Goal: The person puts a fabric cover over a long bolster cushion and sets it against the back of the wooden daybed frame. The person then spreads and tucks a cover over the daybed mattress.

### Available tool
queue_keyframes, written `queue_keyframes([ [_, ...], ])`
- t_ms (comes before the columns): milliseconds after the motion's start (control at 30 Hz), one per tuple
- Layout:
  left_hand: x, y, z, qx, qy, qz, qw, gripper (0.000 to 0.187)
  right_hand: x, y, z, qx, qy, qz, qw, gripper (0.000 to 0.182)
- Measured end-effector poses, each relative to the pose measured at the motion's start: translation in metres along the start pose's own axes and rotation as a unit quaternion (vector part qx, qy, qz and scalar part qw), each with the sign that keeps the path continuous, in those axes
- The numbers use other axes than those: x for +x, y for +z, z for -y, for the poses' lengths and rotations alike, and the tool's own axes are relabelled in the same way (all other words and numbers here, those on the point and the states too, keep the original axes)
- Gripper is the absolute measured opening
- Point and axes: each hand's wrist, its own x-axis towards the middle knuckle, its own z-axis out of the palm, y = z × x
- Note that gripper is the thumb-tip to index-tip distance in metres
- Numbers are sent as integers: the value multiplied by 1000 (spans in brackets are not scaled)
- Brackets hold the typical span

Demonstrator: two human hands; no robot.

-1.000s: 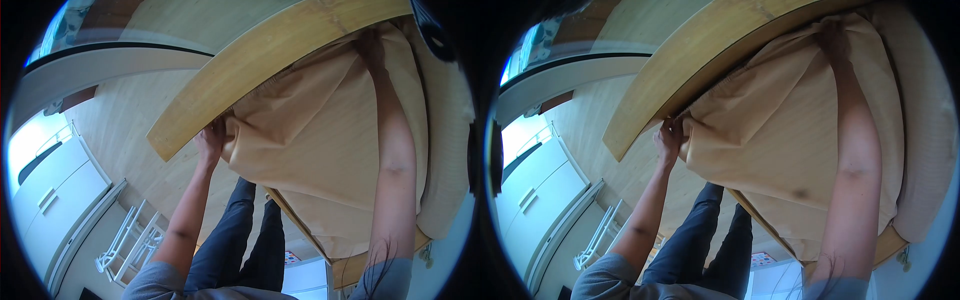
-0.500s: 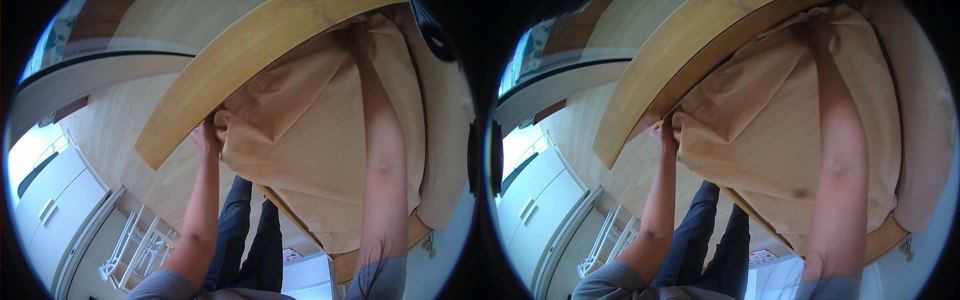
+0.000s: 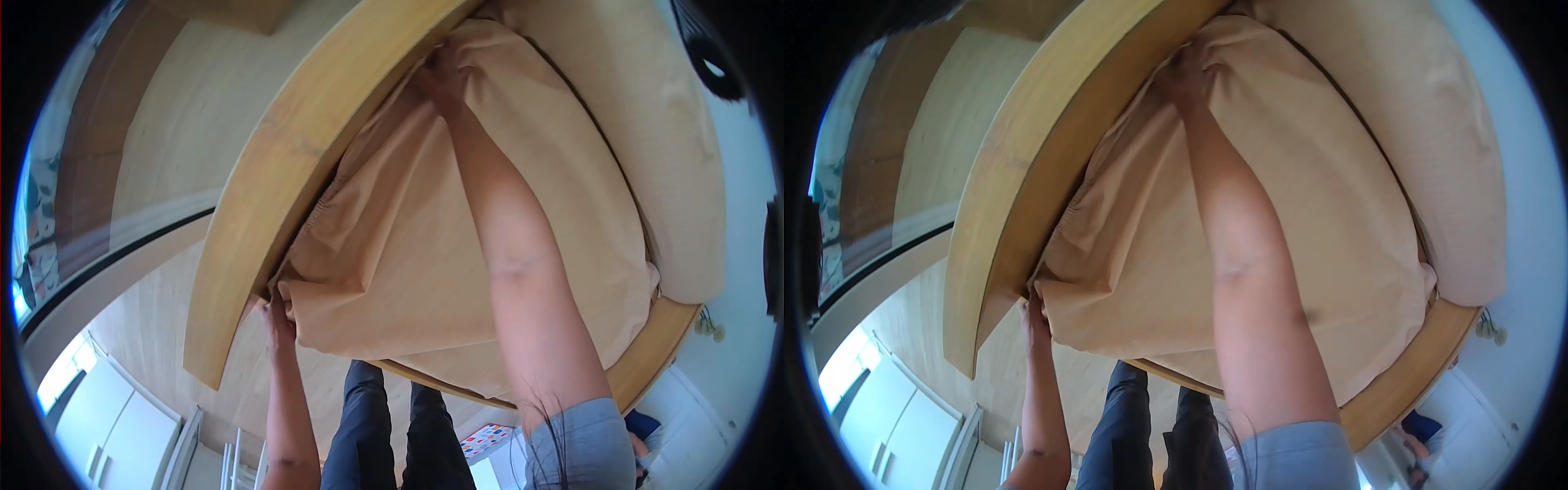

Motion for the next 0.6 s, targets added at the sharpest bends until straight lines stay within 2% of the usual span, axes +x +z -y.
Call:
queue_keyframes([
  [33, 8, -12, 7, 4, 0, 12, 1000, 41, 5, 1, -1, -22, -7, -10, 1000, 58],
  [67, 24, -27, 19, 75, 8, -30, 997, 41, 8, 0, -4, -45, -10, -20, 999, 62],
  [100, 32, -29, 26, 150, 17, -67, 986, 41, 5, -12, 0, -85, -32, 28, 995, 60],
  [133, 3, -13, 4, 174, -28, -42, 983, 40, -1, -25, 2, -127, -45, 78, 988, 58],
  [167, 6, -12, 9, 180, -28, -48, 982, 44, 11, -9, -28, 189, -64, 141, 970, 52],
  [233, 17, -14, 18, 206, -29, -28, 978, 48, -5, -40, -37, 343, -109, 15, 933, 38],
  [267, 17, -14, 21, 159, 35, 43, 986, 52, -45, -80, 6, 179, -129, -136, 966, 31],
  [300, 15, -10, 26, 105, 95, 111, 984, 58, -75, -95, 7, 175, -116, -181, 961, 26],
  [333, 0, 0, 26, 115, 88, 130, 981, 58, -102, -109, 6, 171, -105, -225, 953, 22],
  [367, -26, 16, 23, 313, 192, -40, 929, 59, -139, -119, 0, 170, -65, -246, 952, 21],
  [400, -50, 27, 20, 482, 293, -205, 800, 60, -181, -128, -7, 169, -23, -268, 948, 20],
  [433, -69, 35, 23, 488, 300, -180, 799, 60, -222, -136, -19, 121, 9, -290, 949, 21],
  [467, -88, 39, 26, 574, 425, -112, 691, 53, -266, -141, -34, 76, 42, -310, 947, 22],
  [500, -101, 40, 29, 634, 537, -45, 555, 48, -313, -145, -52, 27, 87, -299, 950, 25],
  [533, -104, 37, 31, 633, 546, -28, 548, 48, -363, -148, -70, -19, 134, -287, 948, 29],
  [600, -95, 31, 30, 753, 565, 124, 312, 55, -466, -154, -104, -30, 232, -305, 923, 29],
])
